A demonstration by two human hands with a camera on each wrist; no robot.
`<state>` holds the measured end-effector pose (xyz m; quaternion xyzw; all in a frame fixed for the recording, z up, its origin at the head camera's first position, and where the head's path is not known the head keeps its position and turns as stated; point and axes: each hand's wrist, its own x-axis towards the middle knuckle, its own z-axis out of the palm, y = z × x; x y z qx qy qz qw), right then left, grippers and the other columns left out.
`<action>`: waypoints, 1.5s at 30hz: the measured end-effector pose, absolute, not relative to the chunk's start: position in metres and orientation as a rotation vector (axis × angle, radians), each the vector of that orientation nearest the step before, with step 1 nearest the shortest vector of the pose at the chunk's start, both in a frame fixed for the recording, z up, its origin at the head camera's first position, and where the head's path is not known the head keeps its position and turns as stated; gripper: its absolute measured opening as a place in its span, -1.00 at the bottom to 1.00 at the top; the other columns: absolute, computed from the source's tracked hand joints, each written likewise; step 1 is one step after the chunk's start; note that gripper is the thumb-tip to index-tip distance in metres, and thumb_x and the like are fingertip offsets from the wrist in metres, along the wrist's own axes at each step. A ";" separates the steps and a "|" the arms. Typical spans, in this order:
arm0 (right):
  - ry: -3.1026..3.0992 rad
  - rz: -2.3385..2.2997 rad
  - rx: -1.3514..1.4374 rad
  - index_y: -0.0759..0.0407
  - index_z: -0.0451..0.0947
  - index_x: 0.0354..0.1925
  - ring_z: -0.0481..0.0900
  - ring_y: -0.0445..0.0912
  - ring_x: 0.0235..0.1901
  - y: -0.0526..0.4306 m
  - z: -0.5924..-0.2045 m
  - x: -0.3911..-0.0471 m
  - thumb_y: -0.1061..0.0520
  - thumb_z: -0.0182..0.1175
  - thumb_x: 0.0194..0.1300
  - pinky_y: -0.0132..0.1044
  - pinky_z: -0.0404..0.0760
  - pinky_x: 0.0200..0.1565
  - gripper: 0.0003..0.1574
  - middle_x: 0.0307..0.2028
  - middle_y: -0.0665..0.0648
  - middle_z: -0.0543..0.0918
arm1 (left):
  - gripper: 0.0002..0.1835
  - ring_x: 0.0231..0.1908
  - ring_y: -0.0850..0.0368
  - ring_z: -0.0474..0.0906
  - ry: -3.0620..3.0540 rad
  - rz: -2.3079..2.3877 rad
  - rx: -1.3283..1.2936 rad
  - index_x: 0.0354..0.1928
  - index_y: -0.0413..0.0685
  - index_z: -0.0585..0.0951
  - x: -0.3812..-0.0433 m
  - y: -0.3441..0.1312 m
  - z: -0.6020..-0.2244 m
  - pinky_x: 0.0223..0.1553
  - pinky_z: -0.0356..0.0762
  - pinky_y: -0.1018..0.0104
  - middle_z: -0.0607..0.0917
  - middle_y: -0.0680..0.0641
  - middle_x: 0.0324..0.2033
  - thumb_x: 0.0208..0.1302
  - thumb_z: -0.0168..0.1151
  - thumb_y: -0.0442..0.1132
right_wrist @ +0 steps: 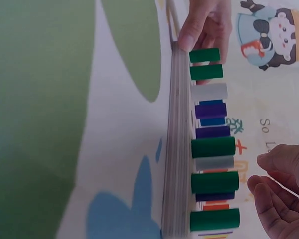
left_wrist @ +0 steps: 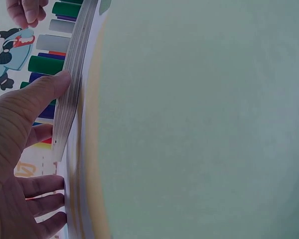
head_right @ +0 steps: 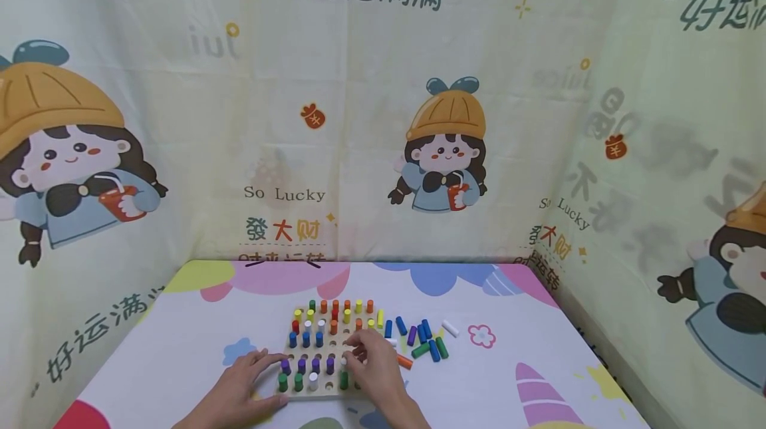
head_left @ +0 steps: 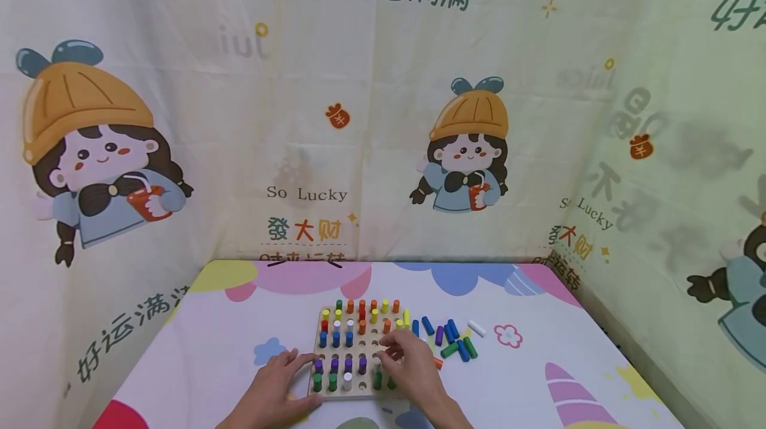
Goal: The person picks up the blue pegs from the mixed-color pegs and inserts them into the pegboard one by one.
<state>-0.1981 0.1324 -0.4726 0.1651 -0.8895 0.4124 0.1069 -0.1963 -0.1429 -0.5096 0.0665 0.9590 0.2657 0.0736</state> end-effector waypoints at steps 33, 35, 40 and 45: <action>-2.622 1.170 0.124 0.17 0.65 -0.16 0.57 -0.20 -0.34 0.181 -0.486 -0.198 0.25 0.44 0.23 -0.47 0.62 -0.30 -0.79 -0.25 0.05 0.70 | -0.13 0.30 -0.44 0.36 2.876 0.787 0.202 0.30 0.18 0.57 -0.199 -0.144 -0.506 0.14 0.34 -0.58 0.48 -0.29 0.33 -0.05 0.47 0.42; -2.616 1.158 0.105 0.18 0.66 -0.16 0.58 -0.20 -0.35 0.185 -0.487 -0.198 0.25 0.44 0.23 -0.47 0.62 -0.31 -0.79 -0.25 0.06 0.70 | -0.13 0.30 -0.43 0.37 2.881 0.786 0.209 0.30 0.17 0.57 -0.198 -0.144 -0.506 0.14 0.34 -0.58 0.48 -0.30 0.33 -0.05 0.47 0.41; -2.605 1.121 0.068 0.19 0.65 -0.18 0.59 -0.22 -0.38 0.195 -0.488 -0.199 0.23 0.48 0.19 -0.46 0.62 -0.33 -0.77 -0.28 0.03 0.69 | -0.14 0.29 -0.42 0.38 2.893 0.783 0.222 0.30 0.16 0.57 -0.197 -0.144 -0.506 0.14 0.34 -0.58 0.49 -0.30 0.32 -0.04 0.47 0.40; -2.602 1.088 0.027 0.18 0.66 -0.19 0.62 -0.21 -0.39 0.205 -0.491 -0.199 0.21 0.48 0.19 -0.40 0.62 -0.33 -0.78 -0.30 0.01 0.70 | -0.12 0.29 -0.43 0.37 2.895 0.779 0.207 0.29 0.17 0.58 -0.197 -0.144 -0.508 0.14 0.34 -0.58 0.49 -0.30 0.32 -0.06 0.47 0.41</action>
